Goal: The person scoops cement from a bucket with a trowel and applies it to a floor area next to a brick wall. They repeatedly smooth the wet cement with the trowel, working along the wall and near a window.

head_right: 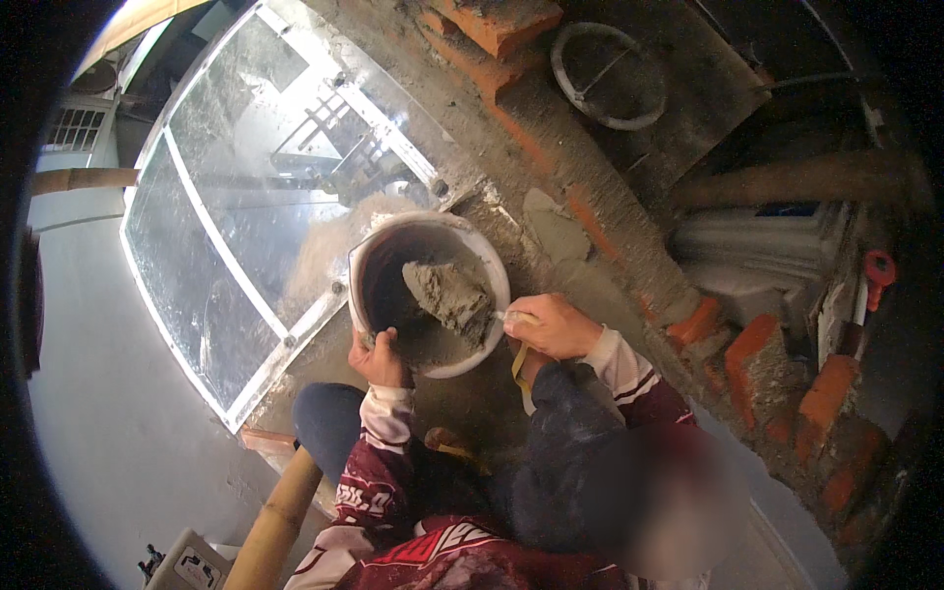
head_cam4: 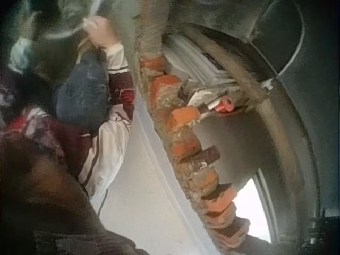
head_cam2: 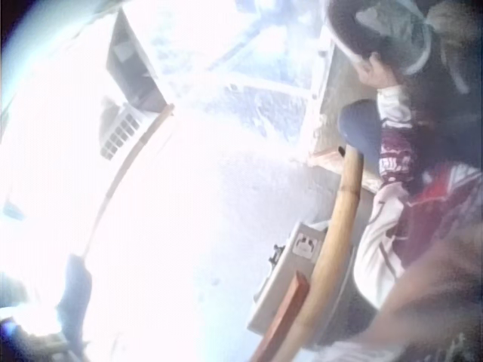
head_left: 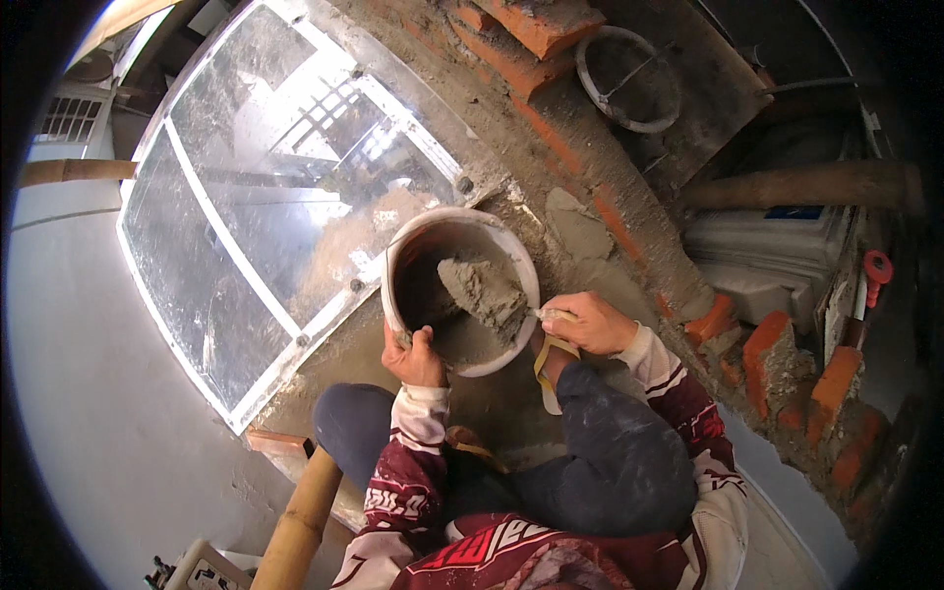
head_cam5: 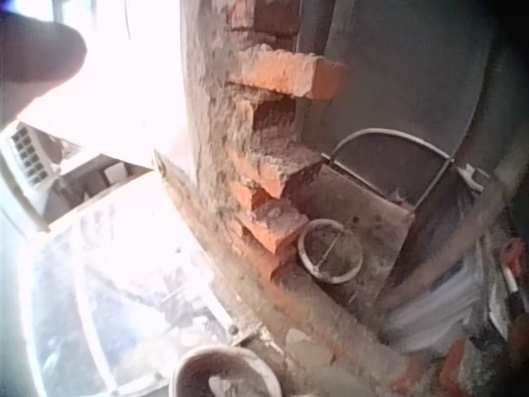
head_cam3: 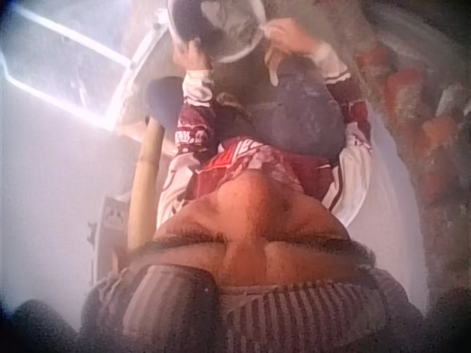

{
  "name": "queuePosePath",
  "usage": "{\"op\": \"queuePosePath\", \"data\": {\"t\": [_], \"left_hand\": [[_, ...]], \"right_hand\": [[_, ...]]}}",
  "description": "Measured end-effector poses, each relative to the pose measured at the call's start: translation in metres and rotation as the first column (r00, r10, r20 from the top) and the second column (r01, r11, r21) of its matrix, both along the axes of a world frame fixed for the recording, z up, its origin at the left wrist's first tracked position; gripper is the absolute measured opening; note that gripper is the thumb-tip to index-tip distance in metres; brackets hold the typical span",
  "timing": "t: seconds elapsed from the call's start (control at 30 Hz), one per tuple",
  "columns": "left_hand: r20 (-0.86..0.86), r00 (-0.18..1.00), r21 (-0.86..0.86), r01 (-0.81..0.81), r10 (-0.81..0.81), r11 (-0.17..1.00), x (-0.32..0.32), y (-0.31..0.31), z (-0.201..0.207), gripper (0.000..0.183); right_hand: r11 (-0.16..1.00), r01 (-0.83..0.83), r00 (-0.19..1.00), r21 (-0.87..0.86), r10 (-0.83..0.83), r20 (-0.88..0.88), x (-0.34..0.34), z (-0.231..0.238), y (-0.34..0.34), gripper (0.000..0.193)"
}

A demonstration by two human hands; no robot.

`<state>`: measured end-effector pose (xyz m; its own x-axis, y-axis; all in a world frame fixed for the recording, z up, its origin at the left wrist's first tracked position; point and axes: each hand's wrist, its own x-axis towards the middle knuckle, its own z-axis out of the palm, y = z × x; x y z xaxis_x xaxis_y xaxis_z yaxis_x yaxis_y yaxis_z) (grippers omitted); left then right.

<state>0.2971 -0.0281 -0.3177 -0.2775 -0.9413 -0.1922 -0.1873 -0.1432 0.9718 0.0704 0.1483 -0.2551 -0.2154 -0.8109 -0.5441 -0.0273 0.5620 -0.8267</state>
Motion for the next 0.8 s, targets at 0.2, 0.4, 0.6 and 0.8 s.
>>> {"op": "queuePosePath", "data": {"t": [0.2, 0.4, 0.6, 0.8], "left_hand": [[-0.023, 0.999, 0.023, -0.035, 0.035, 0.999, 0.0, -0.001, 0.012, 0.055], [0.053, 0.998, -0.002, 0.034, -0.034, 0.999, -0.006, -0.003, 0.02, 0.054], [0.096, 0.995, 0.04, 0.03, -0.033, 0.999, 0.007, -0.009, 0.016, 0.055], [0.072, 0.995, -0.011, 0.075, -0.074, 0.997, -0.006, -0.011, 0.016, 0.055]], "right_hand": [[0.947, 0.321, 0.945, 0.004, -0.32, -0.061, -0.033, 0.008, 0.004, 0.037], [0.951, 0.233, 0.607, 0.203, 0.021, -0.795, -0.045, -0.071, -0.022, 0.049], [0.883, 0.327, 0.611, 0.336, 0.074, -0.788, -0.013, -0.064, -0.011, 0.053], [0.933, 0.359, 0.78, 0.021, -0.288, -0.556, -0.005, -0.115, -0.023, 0.056]]}}
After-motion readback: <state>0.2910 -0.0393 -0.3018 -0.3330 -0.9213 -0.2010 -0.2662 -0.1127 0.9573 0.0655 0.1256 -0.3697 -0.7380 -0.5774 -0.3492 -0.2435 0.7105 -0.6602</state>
